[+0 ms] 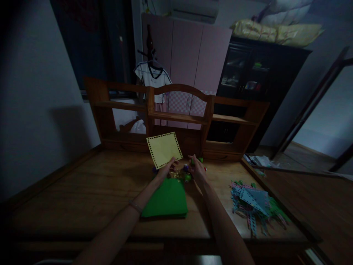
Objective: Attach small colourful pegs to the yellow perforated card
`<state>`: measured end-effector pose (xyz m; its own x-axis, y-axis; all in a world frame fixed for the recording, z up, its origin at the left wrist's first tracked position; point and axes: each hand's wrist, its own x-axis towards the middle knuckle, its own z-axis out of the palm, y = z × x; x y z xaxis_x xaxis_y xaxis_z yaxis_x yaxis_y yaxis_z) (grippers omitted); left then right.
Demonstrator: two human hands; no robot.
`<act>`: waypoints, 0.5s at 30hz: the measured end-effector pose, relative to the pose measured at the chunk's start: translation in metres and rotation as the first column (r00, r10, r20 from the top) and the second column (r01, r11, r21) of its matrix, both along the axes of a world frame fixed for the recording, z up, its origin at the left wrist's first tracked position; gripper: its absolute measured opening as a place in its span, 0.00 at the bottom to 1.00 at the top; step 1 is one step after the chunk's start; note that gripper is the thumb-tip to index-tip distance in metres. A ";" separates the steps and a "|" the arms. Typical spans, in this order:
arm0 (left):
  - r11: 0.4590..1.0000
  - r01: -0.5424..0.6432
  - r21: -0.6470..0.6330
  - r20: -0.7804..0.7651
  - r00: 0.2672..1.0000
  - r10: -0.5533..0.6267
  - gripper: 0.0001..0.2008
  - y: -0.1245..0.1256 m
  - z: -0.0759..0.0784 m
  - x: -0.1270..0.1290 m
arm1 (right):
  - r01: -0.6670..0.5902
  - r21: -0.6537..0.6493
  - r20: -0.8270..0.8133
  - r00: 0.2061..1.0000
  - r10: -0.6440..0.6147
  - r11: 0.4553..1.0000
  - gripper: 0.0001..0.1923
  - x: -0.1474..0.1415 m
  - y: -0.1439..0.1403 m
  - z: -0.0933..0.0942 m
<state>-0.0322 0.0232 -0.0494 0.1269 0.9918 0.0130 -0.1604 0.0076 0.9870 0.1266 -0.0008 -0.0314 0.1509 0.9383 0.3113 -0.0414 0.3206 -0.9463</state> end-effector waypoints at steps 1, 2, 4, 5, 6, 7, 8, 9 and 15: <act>1.000 0.012 0.007 0.001 1.000 -0.012 0.27 0.001 -0.001 0.000 | 0.034 -0.006 0.021 0.999 -0.033 0.999 0.29 0.001 0.000 -0.001; 0.999 0.030 0.017 0.008 1.000 -0.030 0.29 0.002 -0.003 0.001 | 0.076 -0.011 0.044 0.996 -0.075 0.997 0.29 0.002 -0.001 -0.002; 0.996 0.070 0.046 0.031 0.997 -0.072 0.32 0.005 -0.007 0.001 | 0.214 0.026 0.118 0.969 -0.216 0.976 0.27 0.003 -0.001 -0.004; 0.994 0.087 0.060 0.043 0.995 -0.089 0.32 0.006 -0.009 0.001 | 0.295 0.071 0.158 0.940 -0.303 0.953 0.26 0.004 -0.001 -0.005; 0.992 0.100 0.071 0.050 0.993 -0.103 0.33 0.008 -0.011 0.002 | 0.366 0.122 0.190 0.904 -0.383 0.923 0.25 0.004 -0.001 -0.006; 0.991 0.107 0.075 0.050 0.993 -0.111 0.34 0.008 -0.013 0.001 | 0.417 0.172 0.215 0.868 -0.448 0.892 0.25 0.005 -0.001 -0.006; 0.992 0.110 0.069 0.046 0.993 -0.113 0.34 0.009 -0.013 0.001 | 0.449 0.216 0.238 0.837 -0.492 0.867 0.25 0.005 -0.001 -0.006; 0.992 0.110 0.057 0.039 0.993 -0.112 0.35 0.009 -0.013 0.001 | 0.460 0.250 0.262 0.815 -0.517 0.852 0.24 0.006 -0.002 -0.006; 0.996 0.089 -0.020 0.002 0.996 -0.089 0.38 0.002 -0.005 0.001 | 0.448 0.376 0.315 0.762 -0.566 0.811 0.25 0.012 -0.002 -0.003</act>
<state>-0.0311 0.0256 -0.0540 0.2146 0.9767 -0.0068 -0.1597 0.0420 0.9863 0.1382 -0.0032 -0.0341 0.3892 0.6304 0.6717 0.5555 0.4211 -0.7170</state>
